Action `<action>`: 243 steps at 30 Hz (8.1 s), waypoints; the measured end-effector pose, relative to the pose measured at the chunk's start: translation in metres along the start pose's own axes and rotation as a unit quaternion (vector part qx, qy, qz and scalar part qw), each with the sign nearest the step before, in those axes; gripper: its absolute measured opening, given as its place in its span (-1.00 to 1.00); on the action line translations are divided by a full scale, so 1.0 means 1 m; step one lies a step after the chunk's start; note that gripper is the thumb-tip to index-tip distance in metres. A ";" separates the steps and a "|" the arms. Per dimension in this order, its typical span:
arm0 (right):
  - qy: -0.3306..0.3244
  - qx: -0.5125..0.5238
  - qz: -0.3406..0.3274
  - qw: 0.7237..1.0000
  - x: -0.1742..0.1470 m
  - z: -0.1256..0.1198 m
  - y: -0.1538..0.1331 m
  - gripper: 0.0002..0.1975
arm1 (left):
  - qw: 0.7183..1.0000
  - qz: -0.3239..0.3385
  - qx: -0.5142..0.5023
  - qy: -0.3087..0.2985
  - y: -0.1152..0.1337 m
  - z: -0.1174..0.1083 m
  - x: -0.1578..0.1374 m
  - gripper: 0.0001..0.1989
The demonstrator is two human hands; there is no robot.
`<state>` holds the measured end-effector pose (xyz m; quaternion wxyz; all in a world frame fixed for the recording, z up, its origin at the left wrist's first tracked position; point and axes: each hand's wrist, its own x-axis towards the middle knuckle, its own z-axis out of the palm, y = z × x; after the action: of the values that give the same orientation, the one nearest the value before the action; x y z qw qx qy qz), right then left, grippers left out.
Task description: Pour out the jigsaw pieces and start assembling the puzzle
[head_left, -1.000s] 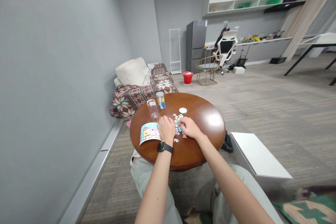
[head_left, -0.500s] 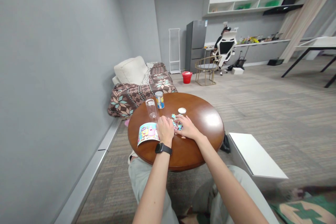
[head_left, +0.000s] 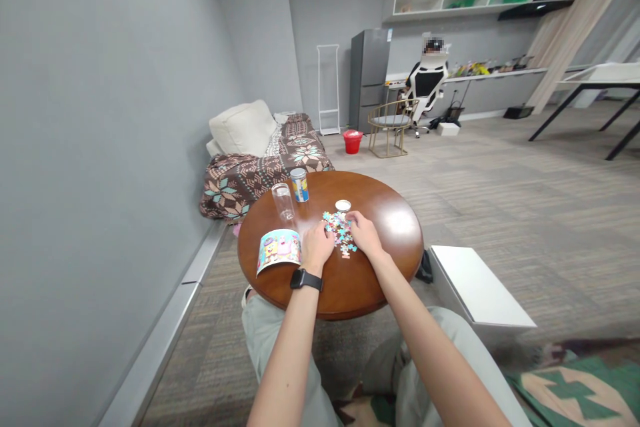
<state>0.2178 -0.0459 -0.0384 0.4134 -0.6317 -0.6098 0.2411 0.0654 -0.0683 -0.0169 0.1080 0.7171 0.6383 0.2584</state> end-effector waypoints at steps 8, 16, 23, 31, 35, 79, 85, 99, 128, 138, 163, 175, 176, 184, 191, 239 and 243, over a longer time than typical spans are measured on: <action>0.001 0.076 -0.011 0.997 0.001 -0.001 0.002 -0.73 | 0.993 0.101 -0.036 -0.039 -0.005 0.008 0.000 -0.44; 0.006 0.084 -0.015 0.996 0.001 -0.001 0.000 -0.76 | 0.991 0.108 -0.046 -0.055 -0.010 0.011 0.003 -0.41; 0.012 0.096 -0.022 0.995 0.000 -0.002 -0.001 -0.76 | 0.994 0.102 -0.016 -0.046 -0.008 0.011 0.002 -0.69; -0.002 0.030 -0.029 0.999 0.002 -0.003 -0.001 -0.65 | 0.997 0.073 0.000 -0.029 -0.006 0.009 0.003 -0.71; -0.019 -0.011 -0.026 0.999 0.004 0.000 0.000 -0.55 | 0.997 0.069 -0.011 -0.017 -0.005 0.008 0.003 -0.70; -0.155 -0.221 -0.103 0.957 -0.003 0.006 -0.010 -0.45 | 0.988 0.081 0.100 -0.083 -0.004 0.023 0.020 -0.37; -0.115 -0.215 -0.116 0.963 -0.006 0.007 -0.012 -0.52 | 0.989 0.083 0.095 -0.075 -0.004 0.023 0.018 -0.41; -0.112 -0.190 -0.136 0.966 -0.006 0.006 -0.008 -0.51 | 0.998 0.066 -0.009 -0.010 -0.006 0.012 0.009 -0.65; 0.030 -0.054 -0.055 0.997 0.015 0.013 0.026 -0.59 | 0.990 -0.002 -0.138 -0.002 -0.009 0.010 0.011 -0.72; 0.032 -0.096 -0.059 0.993 0.012 0.010 0.021 -0.68 | 0.991 0.035 -0.131 0.021 -0.012 0.012 0.009 -0.80; 0.069 0.089 -0.028 0.993 0.012 0.007 0.019 -0.79 | 0.962 0.214 -0.123 -0.118 -0.013 0.000 -0.003 -0.90; 0.101 0.087 -0.037 0.990 0.011 0.005 0.020 -0.81 | 0.959 0.214 -0.129 -0.132 -0.014 -0.001 -0.004 -0.91; 0.090 0.091 -0.027 0.991 0.010 0.005 0.021 -0.79 | 0.959 0.214 -0.130 -0.131 -0.015 0.000 -0.003 -0.92; 0.063 0.089 -0.006 0.994 0.010 0.004 0.021 -0.73 | 0.961 0.210 -0.143 -0.112 -0.012 -0.001 -0.002 -0.87; 0.071 0.083 -0.012 0.994 0.013 0.006 0.025 -0.73 | 0.962 0.199 -0.166 -0.088 -0.011 0.003 0.000 -0.91; 0.192 0.127 0.006 0.973 0.011 0.000 0.016 -0.88 | 0.997 0.057 -0.026 -0.051 -0.017 0.012 0.008 -0.62; 0.044 0.124 -0.058 0.990 0.006 0.001 0.008 -0.88 | 0.989 0.104 0.021 -0.105 -0.010 0.012 0.003 -0.52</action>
<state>0.2225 -0.0388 -0.0446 0.5283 -0.5491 -0.5923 0.2620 0.0635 -0.0615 -0.0314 0.1314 0.8050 0.5504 0.1783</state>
